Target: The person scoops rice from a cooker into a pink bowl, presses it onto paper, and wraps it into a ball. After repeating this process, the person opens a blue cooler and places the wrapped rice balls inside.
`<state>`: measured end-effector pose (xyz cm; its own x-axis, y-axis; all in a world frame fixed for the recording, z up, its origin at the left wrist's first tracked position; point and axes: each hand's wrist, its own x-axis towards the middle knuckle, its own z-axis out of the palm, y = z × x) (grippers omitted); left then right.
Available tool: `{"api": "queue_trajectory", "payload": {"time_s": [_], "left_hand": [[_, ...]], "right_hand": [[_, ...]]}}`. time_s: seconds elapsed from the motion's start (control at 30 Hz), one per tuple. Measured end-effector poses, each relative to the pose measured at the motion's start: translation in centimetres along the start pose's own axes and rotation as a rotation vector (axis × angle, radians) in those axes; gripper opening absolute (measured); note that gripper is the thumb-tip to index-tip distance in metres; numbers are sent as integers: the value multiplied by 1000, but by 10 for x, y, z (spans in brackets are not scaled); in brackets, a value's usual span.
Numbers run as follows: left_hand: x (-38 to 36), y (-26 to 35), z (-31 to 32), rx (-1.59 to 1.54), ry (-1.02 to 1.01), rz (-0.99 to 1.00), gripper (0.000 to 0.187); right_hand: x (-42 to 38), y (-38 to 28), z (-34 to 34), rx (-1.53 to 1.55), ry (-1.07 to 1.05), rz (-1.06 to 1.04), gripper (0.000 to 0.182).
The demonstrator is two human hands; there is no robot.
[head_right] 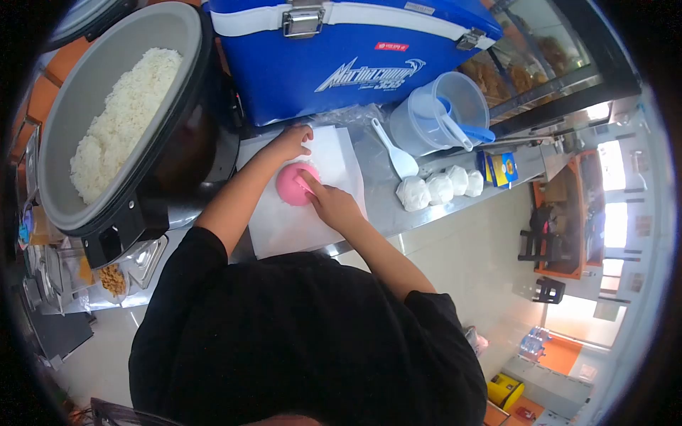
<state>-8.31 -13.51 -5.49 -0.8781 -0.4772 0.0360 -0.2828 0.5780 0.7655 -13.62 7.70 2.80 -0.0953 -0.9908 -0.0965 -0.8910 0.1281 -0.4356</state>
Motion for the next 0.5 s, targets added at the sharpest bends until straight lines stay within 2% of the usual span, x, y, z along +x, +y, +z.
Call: {"api": "queue_trajectory", "payload": {"time_s": [0.1, 0.17, 0.2, 0.4, 0.5], "left_hand": [[0, -5, -3, -78, -11, -23, 25], [1, -13, -5, -168, -17, -21, 26], [0, -13, -10, -192, -42, 11, 33], [1, -11, -9, -186, -24, -52, 35], [2, -8, -9, -189, -32, -103, 34]], "right_hand": [[-3, 10, 7, 354, 365, 0, 51], [-4, -1, -20, 547, 151, 341, 51], [-3, -5, -29, 641, 44, 520, 51], [12, -21, -44, 542, -93, 424, 51], [16, -4, -12, 258, 79, 27, 52]]}}
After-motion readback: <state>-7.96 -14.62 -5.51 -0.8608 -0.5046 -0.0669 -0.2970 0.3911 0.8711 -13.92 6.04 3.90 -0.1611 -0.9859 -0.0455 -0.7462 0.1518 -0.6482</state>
